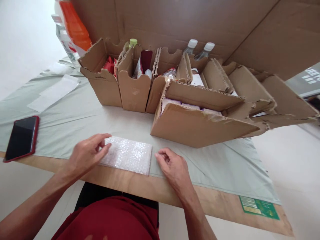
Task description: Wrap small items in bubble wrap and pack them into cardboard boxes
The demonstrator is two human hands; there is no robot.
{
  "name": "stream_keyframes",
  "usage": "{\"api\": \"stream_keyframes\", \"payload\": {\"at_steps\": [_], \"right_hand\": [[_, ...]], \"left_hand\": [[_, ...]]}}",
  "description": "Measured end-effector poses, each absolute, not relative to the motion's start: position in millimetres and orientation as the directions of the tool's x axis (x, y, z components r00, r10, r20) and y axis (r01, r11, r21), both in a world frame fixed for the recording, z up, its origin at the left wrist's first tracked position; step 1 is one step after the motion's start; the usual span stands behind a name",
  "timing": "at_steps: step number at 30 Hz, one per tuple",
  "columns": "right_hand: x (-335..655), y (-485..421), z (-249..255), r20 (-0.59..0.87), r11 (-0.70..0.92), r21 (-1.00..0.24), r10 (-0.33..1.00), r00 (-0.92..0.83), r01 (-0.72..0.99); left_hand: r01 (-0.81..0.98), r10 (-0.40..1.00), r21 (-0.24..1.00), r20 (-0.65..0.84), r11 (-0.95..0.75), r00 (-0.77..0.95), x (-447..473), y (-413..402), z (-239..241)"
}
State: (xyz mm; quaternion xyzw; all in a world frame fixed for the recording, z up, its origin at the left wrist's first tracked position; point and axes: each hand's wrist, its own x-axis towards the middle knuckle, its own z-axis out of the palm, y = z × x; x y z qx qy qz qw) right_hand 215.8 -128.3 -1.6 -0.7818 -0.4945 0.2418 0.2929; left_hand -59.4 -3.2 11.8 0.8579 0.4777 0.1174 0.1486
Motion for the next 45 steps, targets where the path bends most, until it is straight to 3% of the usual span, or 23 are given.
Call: {"api": "stream_keyframes", "payload": {"at_steps": [3,6,10,15,18,22,25,27,30,33,34,36,38,39,42,43,45], "right_hand": [[208.0,-121.3,-5.6,-0.087,-0.352,-0.538,0.927,0.365,0.766],[194.0,-111.4,-11.6,-0.034,-0.351,-0.475,0.923,0.382,0.807],[187.5,-109.9,-14.7,-0.047,-0.344,-0.611,0.915,0.401,0.713],[188.4,-118.7,-17.8,-0.103,-0.306,-0.846,0.898,0.428,0.437],[186.7,-122.9,-23.7,-0.109,-0.256,-0.921,0.892,0.438,0.293],[184.2,-134.2,-21.5,-0.031,-0.151,-0.949,0.919,0.393,0.278],[189.6,-145.1,2.7,0.175,0.025,-0.917,0.922,0.346,0.397],[200.8,-149.5,32.8,0.370,0.147,-0.833,0.865,0.340,0.533],[234.4,-145.7,90.1,0.658,0.236,-0.640,0.659,0.363,0.731],[286.3,-128.2,141.0,0.842,0.236,-0.473,0.406,0.356,0.849],[305.4,-121.1,152.8,0.836,0.232,-0.473,0.424,0.349,0.850],[341.7,-108.3,167.6,0.679,0.175,-0.587,0.638,0.363,0.791],[370.4,-99.0,172.3,0.349,-0.011,-0.677,0.875,0.334,0.736],[380.7,-95.5,172.2,0.165,-0.116,-0.663,0.941,0.296,0.740],[395.7,-85.5,169.1,-0.203,-0.292,-0.463,0.954,0.220,0.837],[397.0,-81.4,168.1,-0.253,-0.308,-0.395,0.942,0.220,0.866],[397.4,-71.7,166.3,-0.246,-0.321,-0.270,0.935,0.257,0.908]], "left_hand": [[0.913,0.945,0.259,0.000,-0.317,0.328,-76.1,-3.5,12.6],[0.955,0.961,0.191,-0.113,-0.227,0.251,-75.7,-6.2,4.7],[0.906,0.953,0.350,-0.099,-0.237,0.287,-60.4,-11.7,-7.0],[0.847,0.949,0.469,-0.053,-0.251,0.311,-53.4,-15.6,-5.2],[0.773,0.964,0.601,-0.012,-0.204,0.264,-56.4,-18.7,-4.5],[0.574,0.970,0.802,0.025,-0.165,0.243,-59.6,-30.6,-9.5],[0.459,0.954,0.846,0.169,-0.269,0.249,-55.9,-35.8,-0.5],[0.421,0.887,0.782,0.378,-0.459,0.265,-44.6,-32.2,20.7],[0.349,0.619,0.516,0.707,-0.782,0.343,-5.9,-14.4,70.4],[0.266,0.351,0.258,0.842,-0.929,0.410,52.5,15.1,118.1],[0.225,0.294,0.213,0.848,-0.951,0.441,72.4,26.0,129.8],[0.211,0.357,0.288,0.739,-0.934,0.571,107.3,46.7,145.9],[0.273,0.474,0.429,0.481,-0.861,0.738,132.3,63.4,154.3],[0.323,0.497,0.471,0.312,-0.821,0.810,141.1,69.6,156.6],[0.416,0.413,0.446,-0.109,-0.792,0.904,157.9,78.9,159.0],[0.430,0.391,0.426,-0.179,-0.796,0.903,162.2,79.2,158.8],[0.473,0.464,0.467,-0.142,-0.747,0.874,171.2,76.9,157.7]]}}
